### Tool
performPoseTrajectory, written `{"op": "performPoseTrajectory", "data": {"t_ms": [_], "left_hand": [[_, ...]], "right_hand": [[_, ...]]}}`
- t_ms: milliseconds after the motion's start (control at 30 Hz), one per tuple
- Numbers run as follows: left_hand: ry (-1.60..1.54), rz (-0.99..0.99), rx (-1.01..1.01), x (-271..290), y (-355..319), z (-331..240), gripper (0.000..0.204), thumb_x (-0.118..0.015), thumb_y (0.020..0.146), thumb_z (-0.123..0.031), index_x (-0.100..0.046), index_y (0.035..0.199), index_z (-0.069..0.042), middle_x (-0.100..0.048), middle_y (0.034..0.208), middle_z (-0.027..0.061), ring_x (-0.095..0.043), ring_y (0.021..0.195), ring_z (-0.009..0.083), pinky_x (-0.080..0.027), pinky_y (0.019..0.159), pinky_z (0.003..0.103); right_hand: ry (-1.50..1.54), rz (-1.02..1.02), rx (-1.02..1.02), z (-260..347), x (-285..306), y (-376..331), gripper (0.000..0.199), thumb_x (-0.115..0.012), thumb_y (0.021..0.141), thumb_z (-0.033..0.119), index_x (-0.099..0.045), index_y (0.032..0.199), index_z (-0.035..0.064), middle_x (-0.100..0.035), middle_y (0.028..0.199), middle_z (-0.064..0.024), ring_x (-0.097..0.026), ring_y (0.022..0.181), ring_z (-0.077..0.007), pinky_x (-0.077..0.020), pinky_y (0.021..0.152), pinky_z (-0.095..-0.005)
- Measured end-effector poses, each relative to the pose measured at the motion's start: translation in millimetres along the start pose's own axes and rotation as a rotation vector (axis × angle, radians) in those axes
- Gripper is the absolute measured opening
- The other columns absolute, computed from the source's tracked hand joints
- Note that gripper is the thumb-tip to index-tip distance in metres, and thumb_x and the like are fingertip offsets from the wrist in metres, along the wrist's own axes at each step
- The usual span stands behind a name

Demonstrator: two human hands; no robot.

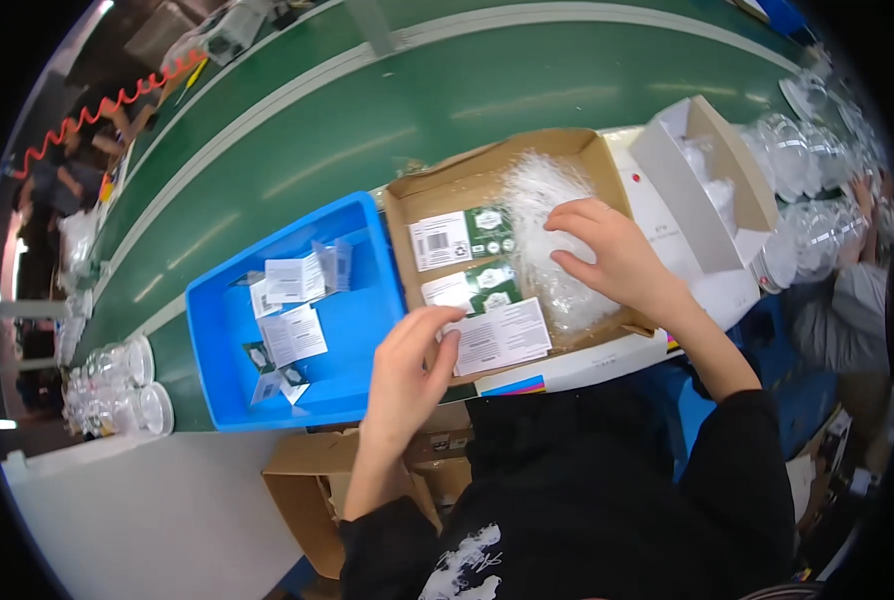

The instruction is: Labeling small green boxes and organizing light components on a factory assembly line.

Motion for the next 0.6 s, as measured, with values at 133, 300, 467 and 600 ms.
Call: {"op": "performPoseTrajectory", "data": {"t_ms": [133, 300, 467, 600], "left_hand": [[0.32, 0.324, -0.156, -33, 30, -20, 0.041, -0.071, 0.079, -0.015, -0.055, 0.114, 0.0, -0.062, 0.101, 0.0152, -0.062, 0.095, 0.0315, -0.051, 0.078, 0.038], [0.838, 0.712, -0.143, -81, 41, 9, 0.042, -0.076, 0.071, -0.021, -0.053, 0.101, -0.003, -0.061, 0.09, 0.0117, -0.063, 0.083, 0.0324, -0.051, 0.07, 0.039], [0.453, 0.752, -0.127, -72, 60, 38, 0.024, -0.074, 0.073, -0.014, -0.056, 0.085, -0.003, -0.061, 0.077, 0.0114, -0.062, 0.072, 0.0301, -0.049, 0.065, 0.038], [0.229, 0.848, 0.04, -62, 65, 39, 0.014, -0.07, 0.076, -0.009, -0.06, 0.08, -0.001, -0.061, 0.071, 0.012, -0.06, 0.069, 0.0287, -0.047, 0.063, 0.037]], "right_hand": [[-0.118, -0.049, 0.025, 3, 1, -16, 0.038, -0.075, 0.07, 0.014, -0.062, 0.105, 0.0048, -0.059, 0.114, -0.0116, -0.054, 0.11, -0.0323, -0.0444, 0.094, -0.0415], [-0.202, -0.129, -0.13, -8, 3, -35, 0.037, -0.075, 0.071, 0.013, -0.062, 0.105, 0.0049, -0.061, 0.108, -0.011, -0.057, 0.103, -0.0303, -0.0473, 0.086, -0.0386], [-0.156, -0.121, -0.249, -29, 0, -37, 0.02, -0.073, 0.076, 0.01, -0.067, 0.094, 0.0044, -0.064, 0.09, -0.0085, -0.061, 0.085, -0.0265, -0.0503, 0.071, -0.0346], [-0.042, -0.216, -0.274, -26, 8, -29, 0.007, -0.069, 0.079, 0.005, -0.068, 0.086, 0.0027, -0.064, 0.083, -0.0073, -0.062, 0.076, -0.0226, -0.0499, 0.066, -0.032]]}}
Point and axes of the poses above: each hand's wrist, its own y-axis towards the middle knuckle, its own x-axis out of the back of the hand, z = x × y, the point moved 6 cm from there along y, towards the middle knuckle
